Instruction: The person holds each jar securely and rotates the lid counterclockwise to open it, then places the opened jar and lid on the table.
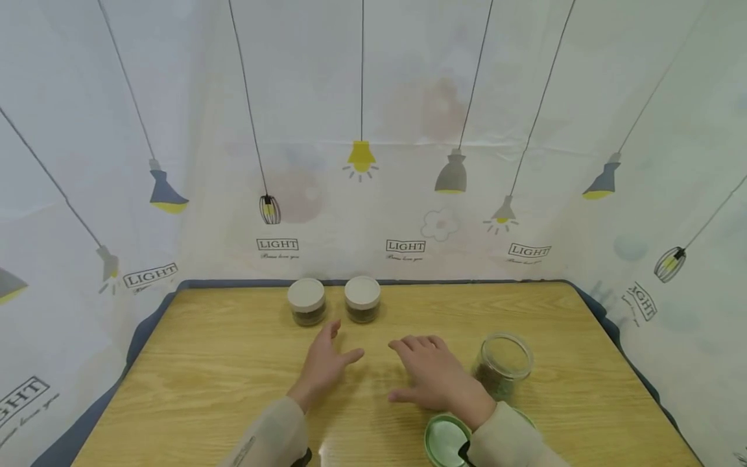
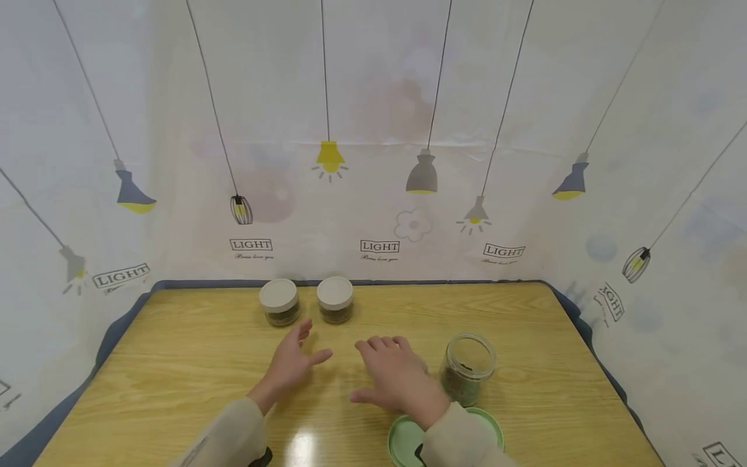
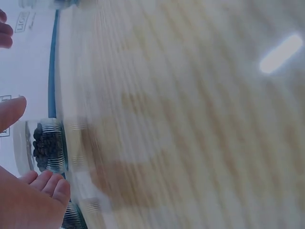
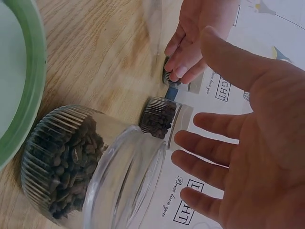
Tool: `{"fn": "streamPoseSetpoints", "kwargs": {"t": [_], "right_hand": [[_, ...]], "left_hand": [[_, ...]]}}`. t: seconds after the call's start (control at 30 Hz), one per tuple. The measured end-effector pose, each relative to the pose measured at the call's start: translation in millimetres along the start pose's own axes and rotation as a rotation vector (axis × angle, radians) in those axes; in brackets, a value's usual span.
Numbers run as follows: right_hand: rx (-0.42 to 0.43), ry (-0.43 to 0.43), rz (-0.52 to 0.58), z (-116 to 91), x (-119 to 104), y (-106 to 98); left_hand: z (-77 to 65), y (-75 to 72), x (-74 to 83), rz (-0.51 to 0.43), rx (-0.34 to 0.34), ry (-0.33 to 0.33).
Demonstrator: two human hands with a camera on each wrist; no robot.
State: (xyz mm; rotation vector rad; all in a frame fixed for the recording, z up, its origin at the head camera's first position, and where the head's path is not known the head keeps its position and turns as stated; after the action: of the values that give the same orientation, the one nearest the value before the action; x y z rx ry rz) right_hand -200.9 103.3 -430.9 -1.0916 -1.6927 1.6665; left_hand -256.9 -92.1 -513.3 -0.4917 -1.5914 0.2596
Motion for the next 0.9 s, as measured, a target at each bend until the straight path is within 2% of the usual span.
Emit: {"fn": "streamPoseSetpoints", "kwargs": {"t": [0.2, 0.53, 0.67, 0.9], "right_hand": [[-0.010, 0.013, -0.032, 2, 2, 3], [-0.022, 0.032, -0.054, 7, 3, 3], [-0.025, 0.031, -0.051, 5, 2, 1], [-0.052, 0.027, -0.065, 2, 1, 2]], "left_hand": [[17.3, 5.4, -1.4, 0.002, 0.007, -0.022], [43.4, 8.7, 7.8, -0.026, 0.082, -0.084], [52.3, 10.4, 10.7, -0.063, 0.114, -0.087], [61.8, 14.6, 11.4, -0.039, 0.159, -0.061]]}}
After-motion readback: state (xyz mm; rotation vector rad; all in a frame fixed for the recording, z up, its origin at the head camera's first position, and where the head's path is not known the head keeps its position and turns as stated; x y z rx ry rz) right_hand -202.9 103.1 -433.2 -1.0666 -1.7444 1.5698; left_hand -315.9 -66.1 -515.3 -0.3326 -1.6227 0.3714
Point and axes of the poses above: each hand's wrist, its own z-axis towards the middle knuckle, its own y-axis out of the palm, x = y × z, the point moved 5 cm from there along z, towards the middle knuckle, and after that the axes turned 5 degrees about -x, right-handed, at the moved point
